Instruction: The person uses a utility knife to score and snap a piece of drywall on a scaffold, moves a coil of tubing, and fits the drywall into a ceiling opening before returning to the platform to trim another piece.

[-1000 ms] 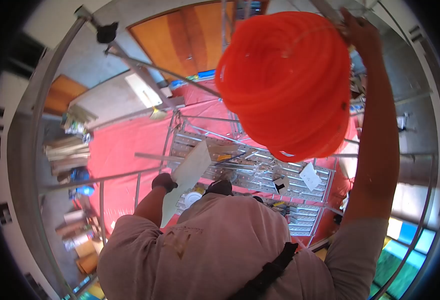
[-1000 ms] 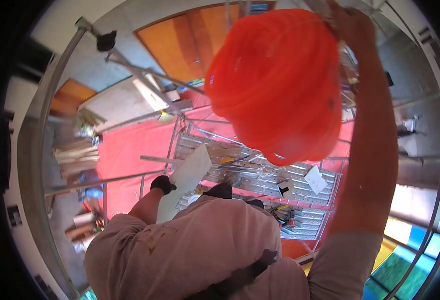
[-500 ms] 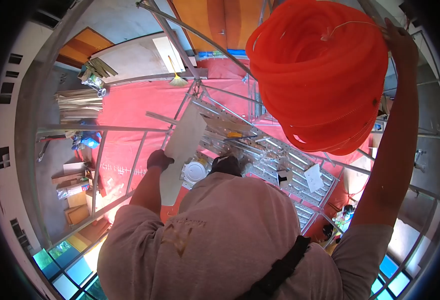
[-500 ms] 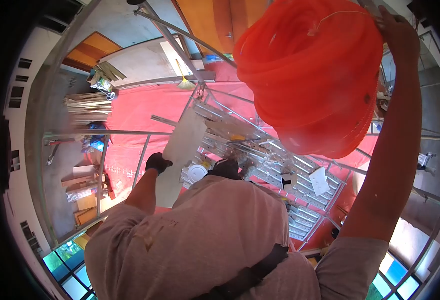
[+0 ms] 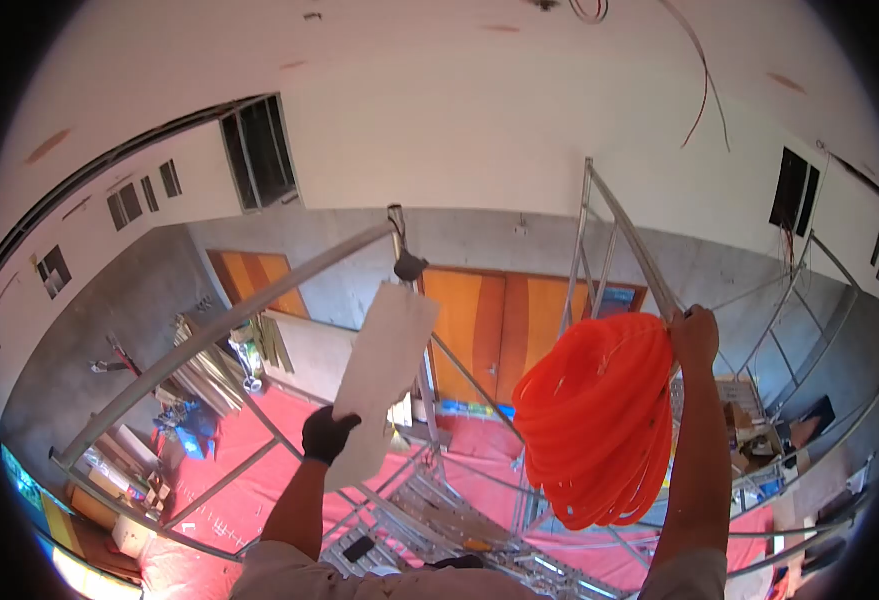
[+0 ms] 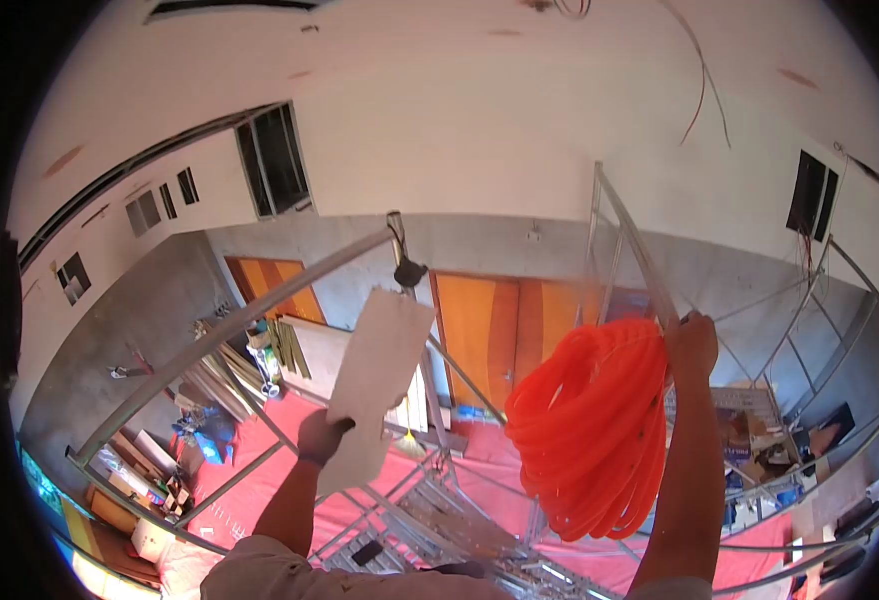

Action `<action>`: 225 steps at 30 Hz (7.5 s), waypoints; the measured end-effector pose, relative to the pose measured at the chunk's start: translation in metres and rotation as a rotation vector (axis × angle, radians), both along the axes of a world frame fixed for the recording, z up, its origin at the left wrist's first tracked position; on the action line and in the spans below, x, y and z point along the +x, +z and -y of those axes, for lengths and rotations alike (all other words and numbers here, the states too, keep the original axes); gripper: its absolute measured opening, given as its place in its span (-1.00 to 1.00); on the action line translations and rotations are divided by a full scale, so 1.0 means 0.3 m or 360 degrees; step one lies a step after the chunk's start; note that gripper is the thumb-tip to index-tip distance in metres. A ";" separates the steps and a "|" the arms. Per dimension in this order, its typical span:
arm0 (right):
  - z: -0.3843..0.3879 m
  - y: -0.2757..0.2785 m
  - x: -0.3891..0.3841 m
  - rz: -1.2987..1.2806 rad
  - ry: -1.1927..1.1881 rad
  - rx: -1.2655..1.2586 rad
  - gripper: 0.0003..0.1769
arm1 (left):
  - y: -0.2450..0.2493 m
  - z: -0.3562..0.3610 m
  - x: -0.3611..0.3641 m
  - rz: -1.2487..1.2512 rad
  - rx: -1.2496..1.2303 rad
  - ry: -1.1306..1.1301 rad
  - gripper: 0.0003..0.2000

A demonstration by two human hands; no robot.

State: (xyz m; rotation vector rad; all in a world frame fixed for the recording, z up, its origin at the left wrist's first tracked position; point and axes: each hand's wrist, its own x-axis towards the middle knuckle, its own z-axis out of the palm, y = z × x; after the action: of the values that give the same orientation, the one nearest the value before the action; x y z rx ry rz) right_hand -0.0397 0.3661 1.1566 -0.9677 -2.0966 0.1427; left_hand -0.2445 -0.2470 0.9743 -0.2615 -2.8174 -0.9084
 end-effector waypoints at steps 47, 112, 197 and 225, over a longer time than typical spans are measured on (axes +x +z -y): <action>-0.037 -0.045 -0.015 -0.0050 -0.0263 -0.0007 -0.64 | 1.881 0.237 -0.445 -0.2275 -0.0025 0.0206 -0.44; -0.030 -0.054 -0.028 -0.0099 -0.0267 0.0025 -0.62 | 2.139 0.157 -0.268 -0.2608 0.0251 0.0273 -0.43; -0.036 -0.035 -0.017 -0.0127 -0.0182 -0.0170 -0.57 | 2.135 0.129 -0.310 -0.2936 0.0181 0.0428 -0.45; -0.010 -0.017 -0.013 -0.0159 -0.0177 -0.0155 -0.56 | 2.130 0.129 -0.292 -0.2842 0.0175 0.0422 -0.43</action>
State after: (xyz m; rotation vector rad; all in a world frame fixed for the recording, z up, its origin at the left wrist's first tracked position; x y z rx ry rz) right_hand -0.0436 0.3691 1.1514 -1.1103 -1.9548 0.2329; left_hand -0.3321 -0.2857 1.6134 -0.3774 -1.0923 -0.3307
